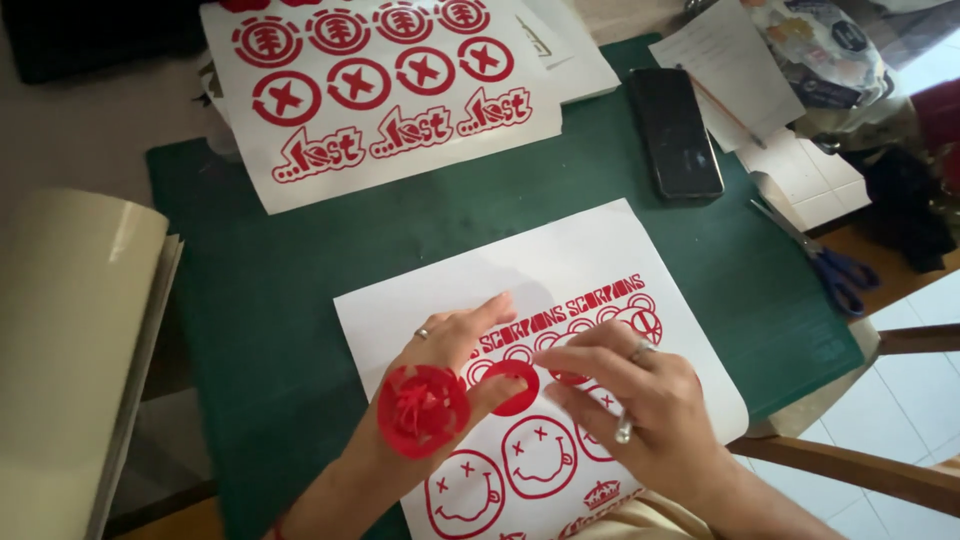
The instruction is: The person is weeding red vinyl stickers, removing the excess material from the design using a weeding tool on a green cutting mat.
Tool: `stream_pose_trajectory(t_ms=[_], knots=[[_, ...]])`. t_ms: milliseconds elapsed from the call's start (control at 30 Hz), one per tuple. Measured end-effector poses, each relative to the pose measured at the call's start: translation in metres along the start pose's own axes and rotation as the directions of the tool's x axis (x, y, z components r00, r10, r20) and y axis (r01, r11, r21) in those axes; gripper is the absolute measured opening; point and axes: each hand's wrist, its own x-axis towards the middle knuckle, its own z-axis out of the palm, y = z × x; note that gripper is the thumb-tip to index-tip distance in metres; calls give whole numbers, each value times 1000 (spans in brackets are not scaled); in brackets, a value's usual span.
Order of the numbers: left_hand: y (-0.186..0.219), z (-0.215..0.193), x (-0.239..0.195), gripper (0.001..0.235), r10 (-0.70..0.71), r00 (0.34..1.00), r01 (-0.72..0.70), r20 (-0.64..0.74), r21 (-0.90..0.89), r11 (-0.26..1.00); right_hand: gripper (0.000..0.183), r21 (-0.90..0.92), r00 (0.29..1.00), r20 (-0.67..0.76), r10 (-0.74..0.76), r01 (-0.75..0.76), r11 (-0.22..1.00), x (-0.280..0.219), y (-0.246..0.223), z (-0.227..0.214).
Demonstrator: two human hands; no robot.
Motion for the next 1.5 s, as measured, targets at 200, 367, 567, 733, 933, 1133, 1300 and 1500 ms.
stream_pose_trajectory(t_ms=[200, 367, 567, 733, 933, 1133, 1300, 1500], knots=[[-27, 15, 6, 75, 288, 948, -231, -135, 327, 916, 25, 78, 996, 77, -34, 28, 997, 5, -3, -1], [-21, 10, 3, 93, 447, 883, -372, -142, 368, 852, 26, 282, 968, 249, -31, -42, 958, 11, -6, -6], [-10, 3, 3, 88, 740, 644, -465, -192, 670, 579, 21, 454, 924, 375, -74, -114, 884, 19, -10, -9], [-20, -1, 2, 81, 823, 554, -456, -128, 780, 428, 13, 477, 912, 411, -2, -213, 853, 19, -10, -14], [-20, -2, -1, 76, 838, 540, -424, -75, 836, 348, 14, 464, 902, 431, 32, -252, 849, 17, -8, -17], [-18, -4, -1, 84, 822, 566, -412, -67, 840, 352, 12, 411, 914, 404, -31, -151, 899, 18, -10, -15], [-9, -6, -2, 73, 766, 632, -429, -115, 771, 470, 10, 369, 919, 385, -86, -67, 927, 16, -6, -14], [-9, -7, 3, 99, 702, 697, -402, -145, 732, 550, 8, 263, 942, 316, -117, 32, 964, 15, -7, -11]])
